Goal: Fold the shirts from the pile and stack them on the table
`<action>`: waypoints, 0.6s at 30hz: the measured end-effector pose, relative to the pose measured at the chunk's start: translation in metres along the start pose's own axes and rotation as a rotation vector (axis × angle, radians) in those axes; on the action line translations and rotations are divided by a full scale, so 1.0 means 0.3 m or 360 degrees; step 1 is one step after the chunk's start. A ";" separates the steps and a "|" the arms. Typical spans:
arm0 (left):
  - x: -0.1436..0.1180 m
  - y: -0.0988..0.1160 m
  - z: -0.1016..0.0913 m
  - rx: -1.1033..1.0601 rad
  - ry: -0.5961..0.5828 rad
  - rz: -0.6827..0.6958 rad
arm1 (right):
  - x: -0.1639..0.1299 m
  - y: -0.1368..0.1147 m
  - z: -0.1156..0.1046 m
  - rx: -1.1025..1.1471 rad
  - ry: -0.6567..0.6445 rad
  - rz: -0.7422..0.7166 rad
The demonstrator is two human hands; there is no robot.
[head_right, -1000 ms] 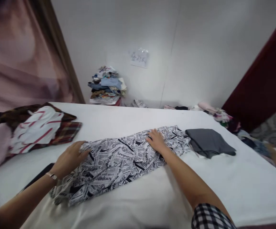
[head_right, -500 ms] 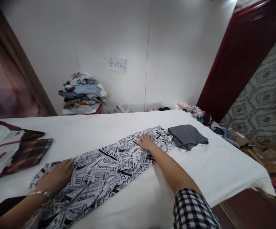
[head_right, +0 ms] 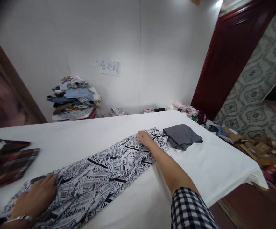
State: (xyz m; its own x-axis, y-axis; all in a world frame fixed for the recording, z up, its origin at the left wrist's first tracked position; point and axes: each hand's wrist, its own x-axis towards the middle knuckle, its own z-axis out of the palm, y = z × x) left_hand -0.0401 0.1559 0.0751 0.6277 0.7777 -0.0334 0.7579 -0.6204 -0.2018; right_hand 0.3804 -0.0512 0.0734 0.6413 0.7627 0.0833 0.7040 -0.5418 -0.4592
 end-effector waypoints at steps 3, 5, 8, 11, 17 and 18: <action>0.007 -0.016 0.028 0.0056 0.0019 0.0020 | 0.021 0.084 -0.075 -0.0100 0.0183 0.0321; 0.010 -0.023 0.039 0.0099 0.0026 0.0046 | 0.029 0.141 -0.117 -0.0149 0.0195 0.0491; 0.016 -0.024 0.048 0.0155 0.0027 0.0042 | 0.034 0.201 -0.144 -0.0210 0.0167 0.0699; 0.025 -0.028 0.063 0.0202 0.0009 -0.0016 | 0.039 0.225 -0.136 -0.0250 0.0118 0.0811; 0.049 -0.068 0.126 0.0191 0.0048 0.0043 | 0.068 0.244 -0.131 -0.0253 0.0067 0.0808; 0.053 -0.074 0.136 0.0205 0.0039 0.0049 | 0.074 0.250 -0.136 -0.0248 0.0061 0.0785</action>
State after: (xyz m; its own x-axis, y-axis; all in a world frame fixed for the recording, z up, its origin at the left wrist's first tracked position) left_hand -0.0541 0.1862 0.0391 0.6555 0.7550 -0.0181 0.7103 -0.6244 -0.3249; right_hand 0.4597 -0.0894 0.0771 0.9170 0.3914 -0.0765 0.3502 -0.8820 -0.3152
